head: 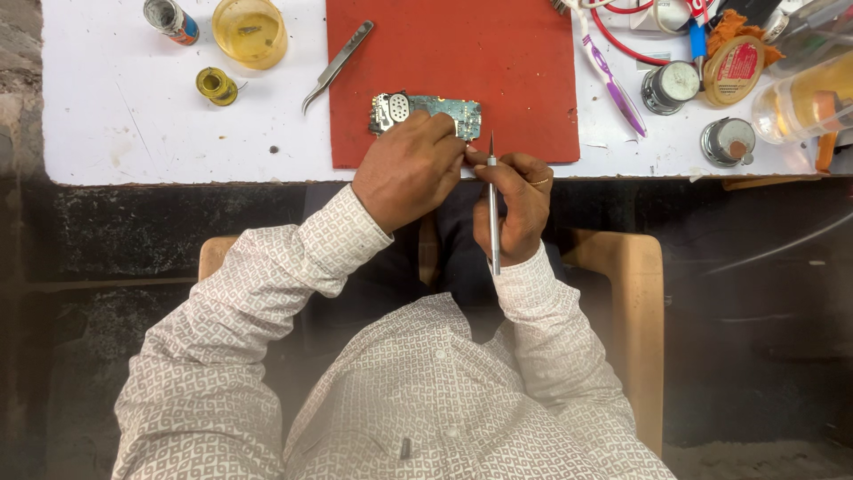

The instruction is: The person solders components on a disassembled phone motherboard resting on a red mat, holding a soldering iron in one hand and solder wire in the other. They use tweezers to position parts, apply paste from a tube onto the board, reposition the board, and scrub it with a toothbrush.

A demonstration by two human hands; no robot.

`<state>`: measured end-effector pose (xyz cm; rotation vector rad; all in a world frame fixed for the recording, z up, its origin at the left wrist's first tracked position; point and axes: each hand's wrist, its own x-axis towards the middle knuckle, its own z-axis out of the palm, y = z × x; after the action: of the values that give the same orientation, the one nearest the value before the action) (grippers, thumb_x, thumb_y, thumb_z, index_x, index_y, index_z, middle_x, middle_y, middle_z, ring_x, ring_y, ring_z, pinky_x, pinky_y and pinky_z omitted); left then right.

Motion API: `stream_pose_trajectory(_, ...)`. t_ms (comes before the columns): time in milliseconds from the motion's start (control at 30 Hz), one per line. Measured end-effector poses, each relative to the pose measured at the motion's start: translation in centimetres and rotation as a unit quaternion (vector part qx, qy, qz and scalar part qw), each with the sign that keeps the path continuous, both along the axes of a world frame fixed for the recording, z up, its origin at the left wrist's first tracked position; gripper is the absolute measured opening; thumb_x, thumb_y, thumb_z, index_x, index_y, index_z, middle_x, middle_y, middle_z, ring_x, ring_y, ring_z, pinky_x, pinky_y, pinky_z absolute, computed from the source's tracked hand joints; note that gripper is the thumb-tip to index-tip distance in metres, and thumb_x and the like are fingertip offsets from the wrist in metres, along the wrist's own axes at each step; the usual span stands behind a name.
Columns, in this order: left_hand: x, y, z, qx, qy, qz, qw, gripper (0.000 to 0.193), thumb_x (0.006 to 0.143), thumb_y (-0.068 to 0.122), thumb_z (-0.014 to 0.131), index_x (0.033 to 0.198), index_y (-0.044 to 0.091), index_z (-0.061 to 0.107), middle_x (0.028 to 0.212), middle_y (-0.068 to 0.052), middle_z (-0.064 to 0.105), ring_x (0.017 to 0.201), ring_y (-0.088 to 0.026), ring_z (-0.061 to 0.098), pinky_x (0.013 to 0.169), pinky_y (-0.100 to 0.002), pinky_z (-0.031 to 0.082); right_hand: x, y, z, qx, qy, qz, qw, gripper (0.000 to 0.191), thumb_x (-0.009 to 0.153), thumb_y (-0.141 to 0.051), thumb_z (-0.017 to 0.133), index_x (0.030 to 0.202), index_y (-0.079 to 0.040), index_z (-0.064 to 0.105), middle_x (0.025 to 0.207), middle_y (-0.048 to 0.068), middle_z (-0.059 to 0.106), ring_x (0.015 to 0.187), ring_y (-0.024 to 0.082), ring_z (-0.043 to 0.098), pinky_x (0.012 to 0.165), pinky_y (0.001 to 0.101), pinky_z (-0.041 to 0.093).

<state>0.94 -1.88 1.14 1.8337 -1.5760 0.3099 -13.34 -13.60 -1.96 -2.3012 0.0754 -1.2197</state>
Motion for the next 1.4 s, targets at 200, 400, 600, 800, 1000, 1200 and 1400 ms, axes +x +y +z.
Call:
stream_pose_trajectory(200,-0.4,-0.1,-0.4,0.001,-0.038,0.013,0.999,0.012,0.085,0.004,0.075,0.085,0.002,0.064,0.092,-0.009,0.059,0.081,-0.023,0.058,0.072,-0.036,0.054,0.0,0.1,-0.1,0.008,-0.001,-0.008,1.000,0.036,0.073,0.011,0.055,0.106,0.000,0.067,0.108,0.011,0.077,0.103,0.028,0.061,0.101,0.0387,0.045)
stream_pose_trajectory(400,-0.6,-0.4,-1.2,-0.014,-0.067,0.025,0.997,0.016,0.084,0.004,0.075,0.082,0.003,0.060,0.091,-0.009,0.056,0.082,-0.022,0.056,0.071,-0.034,0.054,0.0,0.0,-0.3,0.018,-0.005,-0.013,1.000,0.038,0.071,0.011,0.055,0.105,0.000,0.068,0.102,0.011,0.075,0.102,0.028,0.061,0.099,0.0386,0.046)
stream_pose_trajectory(600,-0.5,-0.5,-1.7,-0.043,-0.044,0.020,0.998,0.014,0.086,0.002,0.074,0.088,0.002,0.061,0.090,-0.009,0.054,0.082,-0.023,0.055,0.072,-0.035,0.053,-0.1,0.1,-0.2,0.025,0.003,-0.011,1.000,0.039,0.071,0.012,0.054,0.105,-0.001,0.067,0.106,0.011,0.077,0.101,0.026,0.059,0.099,0.0372,0.045)
stream_pose_trajectory(800,-0.6,0.0,-1.5,-0.044,0.000,0.012,0.999,0.012,0.086,0.002,0.072,0.090,0.001,0.060,0.092,-0.011,0.055,0.082,-0.026,0.055,0.074,-0.038,0.052,-0.1,0.0,-0.1,0.015,0.010,-0.007,1.000,0.037,0.072,0.013,0.054,0.105,-0.001,0.065,0.109,0.010,0.078,0.100,0.024,0.059,0.100,0.0366,0.043)
stream_pose_trajectory(1000,-0.6,0.1,-0.9,-0.055,0.014,0.018,0.998,0.010,0.087,-0.002,0.069,0.090,0.002,0.060,0.091,-0.009,0.055,0.083,-0.025,0.056,0.075,-0.037,0.053,0.0,-0.1,-0.3,0.015,0.007,-0.005,1.000,0.037,0.073,0.014,0.054,0.105,-0.002,0.066,0.107,0.008,0.078,0.101,0.023,0.059,0.100,0.0352,0.044)
stream_pose_trajectory(1200,-1.5,2.3,0.9,-0.068,0.032,0.031,0.997,0.014,0.080,-0.002,0.070,0.086,0.003,0.059,0.089,-0.009,0.056,0.080,-0.026,0.058,0.070,-0.039,0.052,-0.2,0.0,0.1,0.051,0.015,0.004,0.999,0.040,0.075,0.014,0.055,0.110,-0.003,0.063,0.114,0.009,0.078,0.100,0.022,0.056,0.100,0.0343,0.044)
stream_pose_trajectory(1400,-2.2,7.3,2.1,-0.003,0.074,0.097,0.993,0.015,0.072,-0.001,0.069,0.078,0.003,0.056,0.080,-0.011,0.055,0.072,-0.029,0.057,0.064,-0.041,0.050,-1.1,-0.3,0.4,0.111,0.013,0.048,0.993,0.028,0.092,0.002,0.063,0.119,-0.004,0.059,0.119,0.015,0.074,0.109,0.026,0.063,0.103,0.0365,0.050)
